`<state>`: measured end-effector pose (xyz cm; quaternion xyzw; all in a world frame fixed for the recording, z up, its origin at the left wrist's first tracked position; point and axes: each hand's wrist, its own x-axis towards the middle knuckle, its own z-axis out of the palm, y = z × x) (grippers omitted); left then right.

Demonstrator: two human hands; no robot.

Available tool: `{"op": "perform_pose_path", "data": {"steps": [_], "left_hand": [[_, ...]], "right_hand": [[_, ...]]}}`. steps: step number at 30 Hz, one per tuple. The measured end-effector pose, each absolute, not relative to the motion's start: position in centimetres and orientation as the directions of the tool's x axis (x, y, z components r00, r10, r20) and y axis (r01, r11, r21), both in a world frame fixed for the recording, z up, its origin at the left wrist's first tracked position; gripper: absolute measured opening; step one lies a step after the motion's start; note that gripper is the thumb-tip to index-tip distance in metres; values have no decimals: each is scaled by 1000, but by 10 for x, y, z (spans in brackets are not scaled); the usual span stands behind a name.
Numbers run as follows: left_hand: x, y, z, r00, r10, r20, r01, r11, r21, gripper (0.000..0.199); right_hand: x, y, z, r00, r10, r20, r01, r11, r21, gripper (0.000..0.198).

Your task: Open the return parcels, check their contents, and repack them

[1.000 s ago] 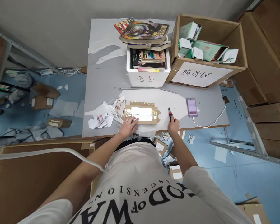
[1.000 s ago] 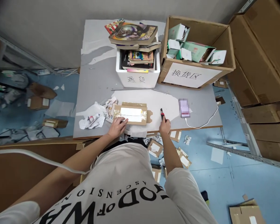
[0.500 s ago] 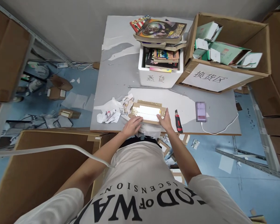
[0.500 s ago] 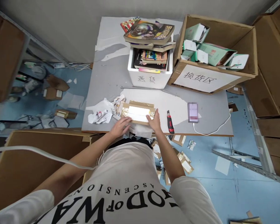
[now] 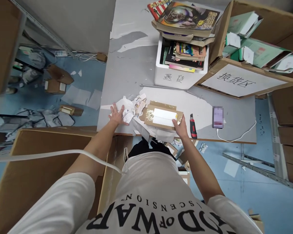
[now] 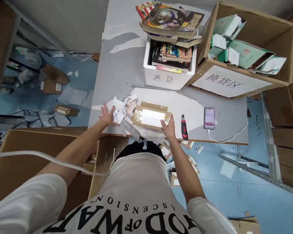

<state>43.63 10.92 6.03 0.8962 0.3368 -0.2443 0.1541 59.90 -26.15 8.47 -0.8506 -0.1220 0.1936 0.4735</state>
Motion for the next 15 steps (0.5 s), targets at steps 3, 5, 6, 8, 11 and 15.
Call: {"op": "perform_pose_path", "data": {"steps": [3,5,6,8,11,15], "left_hand": [[436,108,44,640,491,-591,675,-727,128,125],[433,111,37,648,485,-587,674,-724,145,111],[431,114,34,657,488,-576,674,-722,156,104],[426,120,28,681,504,-531,673,-716,185,89],[416,128,20,743,521,-420,649,-715,261,65],[400,136,19,725,631,-275,684,-615,392,36]], "right_hand": [[596,-260,86,911,341,-230,-16,-530,-848,77],[596,-258,86,917,325,-232,-26,-531,-847,77],[596,-258,86,918,320,-233,-30,-531,-847,77],[598,-257,87,918,319,-236,-33,-530,-847,77],[599,-255,87,917,323,-232,-31,-522,-852,75],[599,-254,88,918,322,-231,-35,-515,-857,76]]}}
